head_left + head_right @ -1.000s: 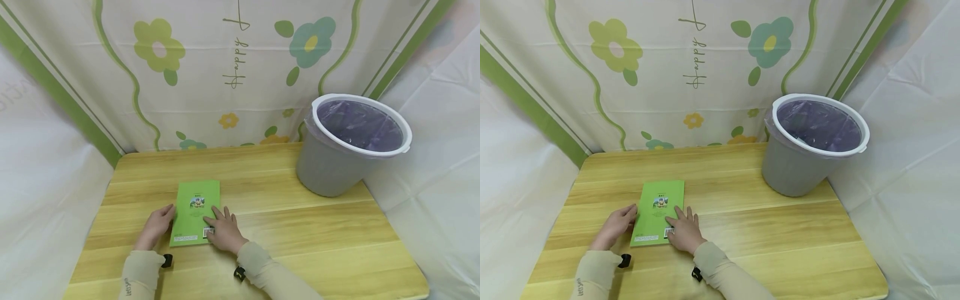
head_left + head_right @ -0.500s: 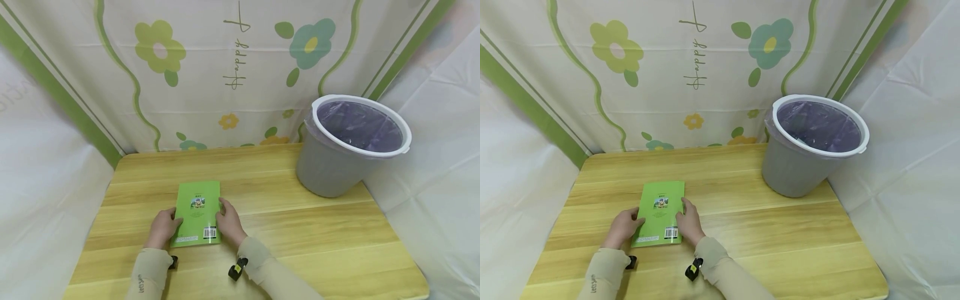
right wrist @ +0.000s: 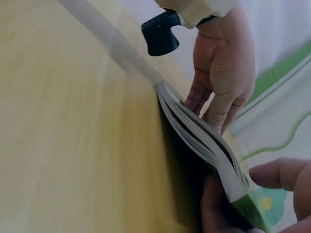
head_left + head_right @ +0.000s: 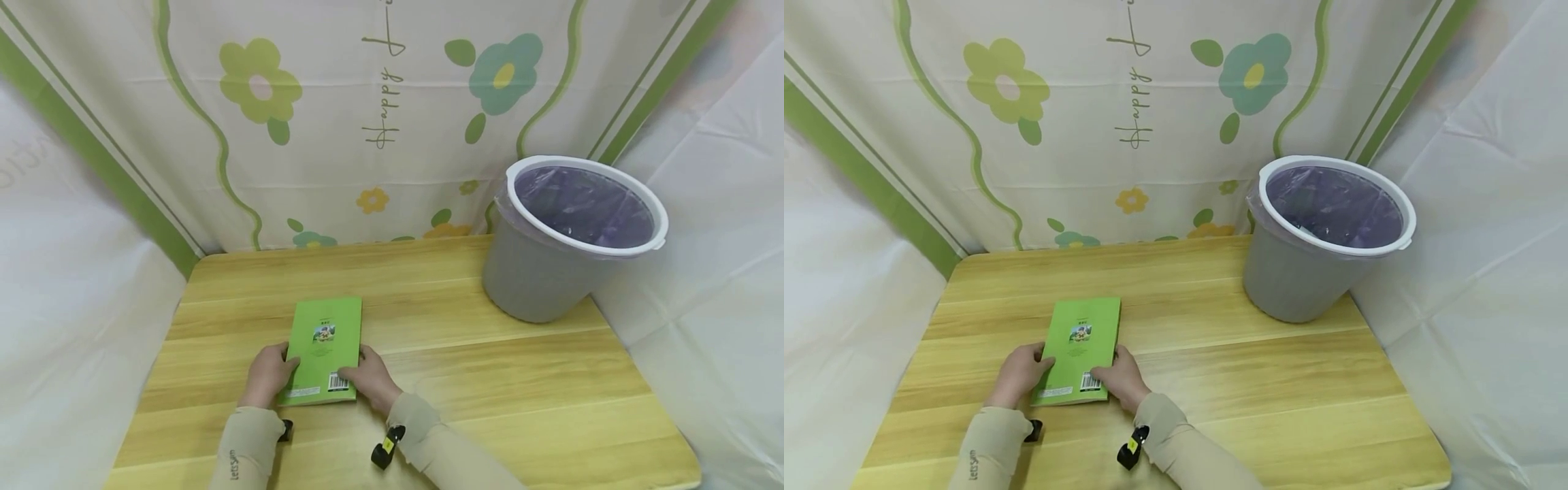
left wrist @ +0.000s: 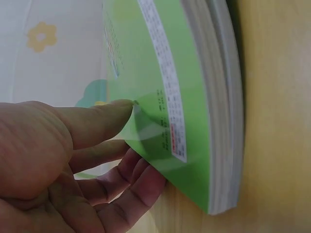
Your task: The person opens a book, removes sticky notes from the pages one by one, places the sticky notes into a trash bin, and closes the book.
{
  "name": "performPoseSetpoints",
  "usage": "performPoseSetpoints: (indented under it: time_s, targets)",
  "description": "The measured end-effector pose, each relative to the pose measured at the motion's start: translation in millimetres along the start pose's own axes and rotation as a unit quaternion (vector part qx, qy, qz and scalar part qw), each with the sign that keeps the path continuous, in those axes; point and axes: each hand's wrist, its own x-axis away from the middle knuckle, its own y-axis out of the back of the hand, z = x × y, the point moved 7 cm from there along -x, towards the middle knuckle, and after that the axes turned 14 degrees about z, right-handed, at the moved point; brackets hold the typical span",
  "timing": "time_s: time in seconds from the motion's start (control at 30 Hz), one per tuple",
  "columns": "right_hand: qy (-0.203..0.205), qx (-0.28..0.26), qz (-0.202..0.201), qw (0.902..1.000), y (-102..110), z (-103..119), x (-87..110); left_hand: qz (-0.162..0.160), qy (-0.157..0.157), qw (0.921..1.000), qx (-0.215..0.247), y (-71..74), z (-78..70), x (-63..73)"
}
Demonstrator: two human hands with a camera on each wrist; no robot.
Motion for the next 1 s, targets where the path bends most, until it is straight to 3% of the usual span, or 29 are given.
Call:
performPoseSetpoints:
  time_s: [0.23,0.47,0.67,0.83,1.0]
  targets:
    - [0.027,-0.006,0.003,0.9996,-8,1,5.4,0.000,-0.003,1.0000,-0.004,-1.2,-0.4,0.2]
    - [0.044,0.009,-0.033,0.9984,-2,8,10.8,0.000,-0.013,0.9999,0.005,-4.5,-3.6,0.3]
    - [0.065,0.026,-0.070,0.9950,11,21,19.0,0.016,-0.028,0.9981,0.052,-9.2,-7.8,2.4]
    - [0.088,0.024,-0.083,0.9924,26,38,28.9,0.015,-0.032,0.9985,0.042,-8.8,-10.5,5.9]
    - [0.121,0.061,-0.105,0.9852,47,61,45.0,0.010,-0.042,0.9982,0.042,-8.1,-10.5,7.5]
